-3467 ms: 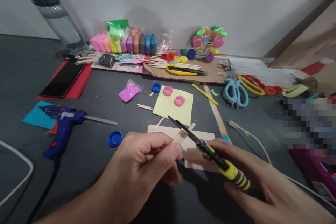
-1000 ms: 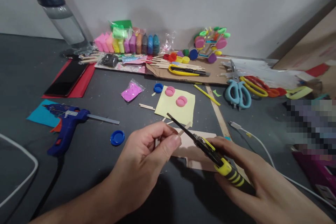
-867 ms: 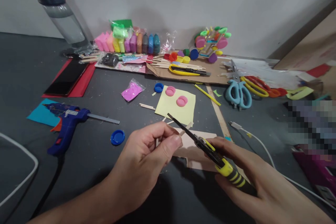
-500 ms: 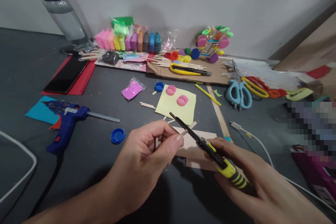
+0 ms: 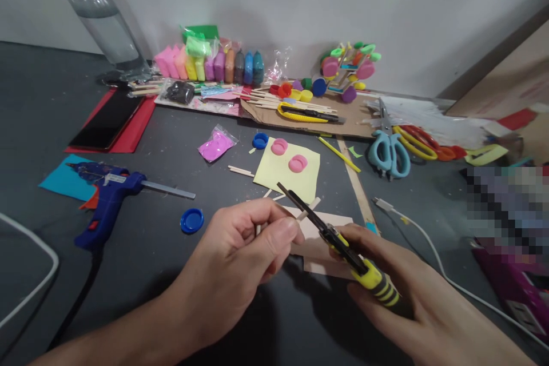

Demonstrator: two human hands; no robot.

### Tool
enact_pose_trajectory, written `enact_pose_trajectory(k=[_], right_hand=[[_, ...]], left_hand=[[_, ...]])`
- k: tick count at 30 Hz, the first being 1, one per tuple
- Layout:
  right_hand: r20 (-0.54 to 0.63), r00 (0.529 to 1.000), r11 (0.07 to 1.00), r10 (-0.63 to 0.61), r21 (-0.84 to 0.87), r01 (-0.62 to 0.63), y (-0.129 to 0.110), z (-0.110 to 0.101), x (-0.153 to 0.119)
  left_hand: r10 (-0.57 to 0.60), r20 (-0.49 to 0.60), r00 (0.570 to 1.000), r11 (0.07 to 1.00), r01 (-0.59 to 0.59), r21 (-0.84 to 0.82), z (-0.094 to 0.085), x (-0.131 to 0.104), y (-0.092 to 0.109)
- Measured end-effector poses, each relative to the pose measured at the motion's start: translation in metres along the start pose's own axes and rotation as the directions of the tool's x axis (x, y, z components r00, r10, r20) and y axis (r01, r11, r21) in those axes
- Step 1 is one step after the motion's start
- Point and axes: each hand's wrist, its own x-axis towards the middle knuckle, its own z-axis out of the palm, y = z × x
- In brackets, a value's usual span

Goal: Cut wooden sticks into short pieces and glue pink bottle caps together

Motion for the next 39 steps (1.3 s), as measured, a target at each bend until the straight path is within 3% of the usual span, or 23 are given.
enact_pose_trajectory(k=[6,15,23,30,39], right_hand=[[-0.01,1.0,1.0,-0.011,-0.025,0.011,0.003,0.001,-0.002],[-0.044,0.999,0.999,-0.023,-0.026,0.022,0.001,0.001,-0.002],[-0.063,0.995,0.996,-0.071,-0.064,0.067,-0.004,-0.002,0.003],[0.031,0.999,1.0,0.022,0.012,-0.023,-0.006,-0.003,0.002],[0.073,0.995,0.997,0.073,0.029,-0.075,0.003,-0.001,-0.005]], left_hand=[[-0.044,0.09,0.995,0.975,0.062,-0.213,-0.001,0.004,-0.006],[-0.058,0.152,0.987,0.952,0.1,-0.289,-0.003,0.004,-0.006],[-0.082,0.101,0.992,0.973,0.101,-0.206,-0.002,0.004,-0.005],[-0.003,-0.045,0.999,0.996,0.007,0.086,0.002,0.0,0.002],[0.011,0.015,1.0,0.992,-0.013,0.124,0.0,-0.001,0.002]])
